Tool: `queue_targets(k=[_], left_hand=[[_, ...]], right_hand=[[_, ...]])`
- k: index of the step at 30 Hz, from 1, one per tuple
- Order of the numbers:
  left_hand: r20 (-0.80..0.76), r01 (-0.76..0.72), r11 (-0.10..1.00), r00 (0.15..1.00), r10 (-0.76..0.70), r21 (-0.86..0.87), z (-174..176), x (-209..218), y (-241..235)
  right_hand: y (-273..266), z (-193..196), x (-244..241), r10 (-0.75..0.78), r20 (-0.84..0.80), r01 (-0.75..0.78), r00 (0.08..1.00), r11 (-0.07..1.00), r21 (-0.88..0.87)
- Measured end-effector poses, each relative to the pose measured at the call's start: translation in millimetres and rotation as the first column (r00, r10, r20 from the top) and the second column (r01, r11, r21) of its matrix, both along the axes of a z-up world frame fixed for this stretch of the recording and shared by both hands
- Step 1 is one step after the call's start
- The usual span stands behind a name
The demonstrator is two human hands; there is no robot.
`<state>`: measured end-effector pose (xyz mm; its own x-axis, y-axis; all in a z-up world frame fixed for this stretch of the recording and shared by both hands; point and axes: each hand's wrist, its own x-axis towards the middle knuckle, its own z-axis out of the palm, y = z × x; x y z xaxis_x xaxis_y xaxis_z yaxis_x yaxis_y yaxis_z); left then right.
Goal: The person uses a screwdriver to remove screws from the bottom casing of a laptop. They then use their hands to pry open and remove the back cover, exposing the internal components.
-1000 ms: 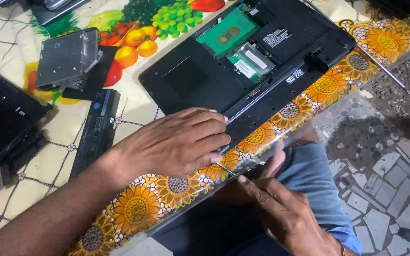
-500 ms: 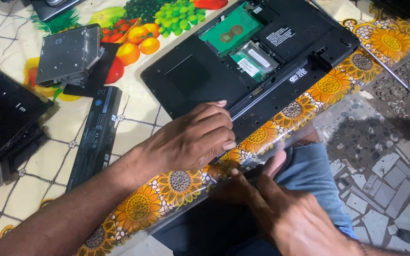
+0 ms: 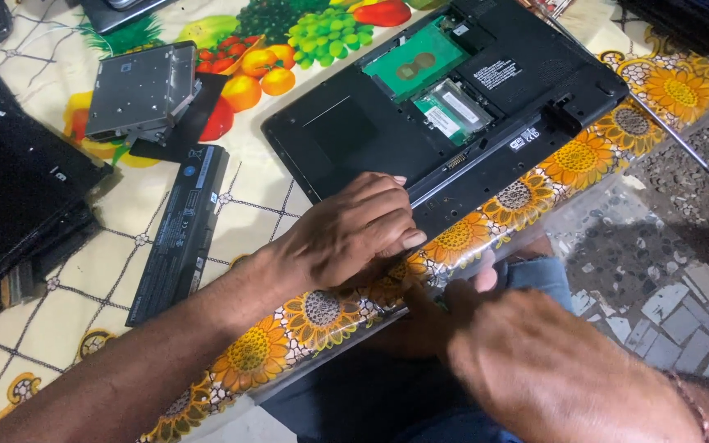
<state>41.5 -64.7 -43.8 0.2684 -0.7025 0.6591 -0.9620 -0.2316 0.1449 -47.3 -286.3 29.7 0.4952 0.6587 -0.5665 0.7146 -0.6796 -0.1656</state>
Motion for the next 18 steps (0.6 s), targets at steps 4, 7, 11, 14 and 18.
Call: queue_targets(k=[4,7,11,14,18], left_hand=[[0.013,0.027,1.000,1.000,-0.028,0.014,0.3,-0.2,0.9],[0.015,0.002,0.999,1.000,-0.001,-0.045,6.2,-2.7,-0.9],[0.007,-0.007,0.998,1.000,0.008,-0.060,5.1,-5.3,0.9],[0.014,-0.009,0.998,1.000,0.010,-0.062,3.7,-5.7,-0.9],[0.004,-0.031,0.997,1.000,0.031,-0.076,7.2,-4.9,-3.2]], right_hand=[[0.9,0.2,0.8,-0.088,0.014,0.086,0.996,0.992,0.093],[-8.1,-41.0,-25.8,-0.060,0.227,0.000,0.972,0.967,0.256],[3.9,-88.4,-50.2,-0.277,0.323,0.081,0.905,0.858,0.506],[1.5,-85.6,-44.7,-0.372,0.206,0.237,0.905,0.843,0.483],[0.5,-44.2,-19.3,-0.245,0.098,0.204,0.965,0.928,0.311]])
